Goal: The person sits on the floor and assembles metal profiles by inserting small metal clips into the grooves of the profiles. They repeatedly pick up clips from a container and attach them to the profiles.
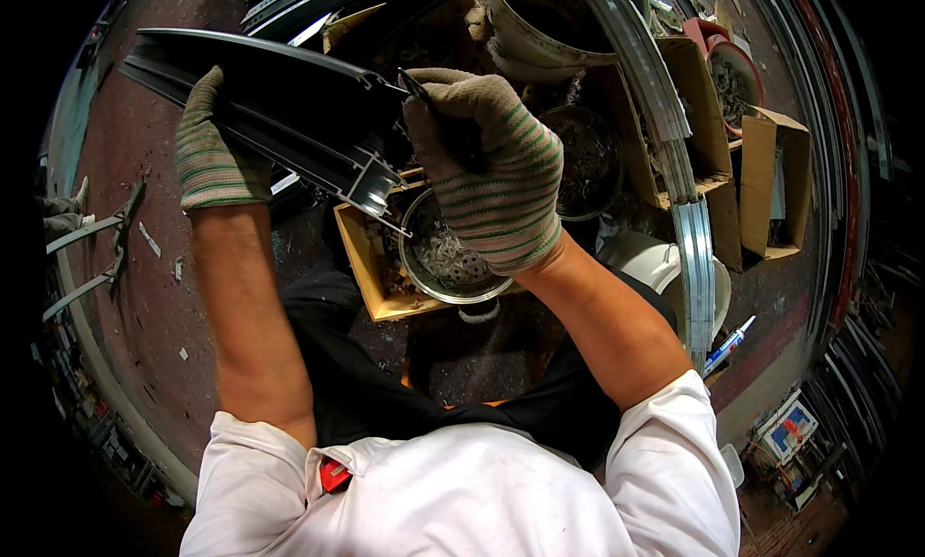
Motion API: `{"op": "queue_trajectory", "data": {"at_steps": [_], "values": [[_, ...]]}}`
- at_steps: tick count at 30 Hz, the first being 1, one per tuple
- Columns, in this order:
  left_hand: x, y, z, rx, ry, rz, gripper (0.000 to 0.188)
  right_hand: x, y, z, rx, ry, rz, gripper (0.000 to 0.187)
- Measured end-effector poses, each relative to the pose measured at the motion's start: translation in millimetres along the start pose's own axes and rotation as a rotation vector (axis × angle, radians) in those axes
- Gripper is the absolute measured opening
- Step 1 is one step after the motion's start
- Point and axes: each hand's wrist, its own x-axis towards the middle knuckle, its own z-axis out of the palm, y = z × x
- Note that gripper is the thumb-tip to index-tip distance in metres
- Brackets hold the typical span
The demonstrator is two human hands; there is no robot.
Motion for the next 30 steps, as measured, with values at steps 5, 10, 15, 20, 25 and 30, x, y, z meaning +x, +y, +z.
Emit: {"op": "queue_trajectory", "data": {"at_steps": [5, 10, 15, 20, 25, 30], "values": [[3.5, -2.4, -2.3, -0.014, -0.054, 0.0, 0.035, 3.6, -5.8, 7.5, 0.077, 0.043, -0.051, 0.013], [4.4, -5.1, -9.0, 0.002, -0.102, 0.004, 0.035, 5.2, -3.3, 8.6, 0.09, 0.05, -0.133, 0.011], [16.6, -6.7, -19.5, 0.036, -0.155, 0.044, 0.035, 7.1, -7.3, 7.8, 0.097, 0.022, -0.098, 0.011], [9.9, -4.8, -18.9, 0.065, -0.16, 0.07, 0.033, 12.2, -12.8, -4.9, 0.073, -0.114, 0.072, 0.009], [8.6, -6.3, -19.9, 0.092, -0.178, 0.137, 0.033, 14.2, -17.7, -14.3, 0.046, -0.211, 0.141, 0.008], [7.5, -7.9, -18.7, 0.115, -0.169, 0.139, 0.034, 12.0, -12.9, -16.7, -0.048, -0.206, 0.015, 0.009]]}}
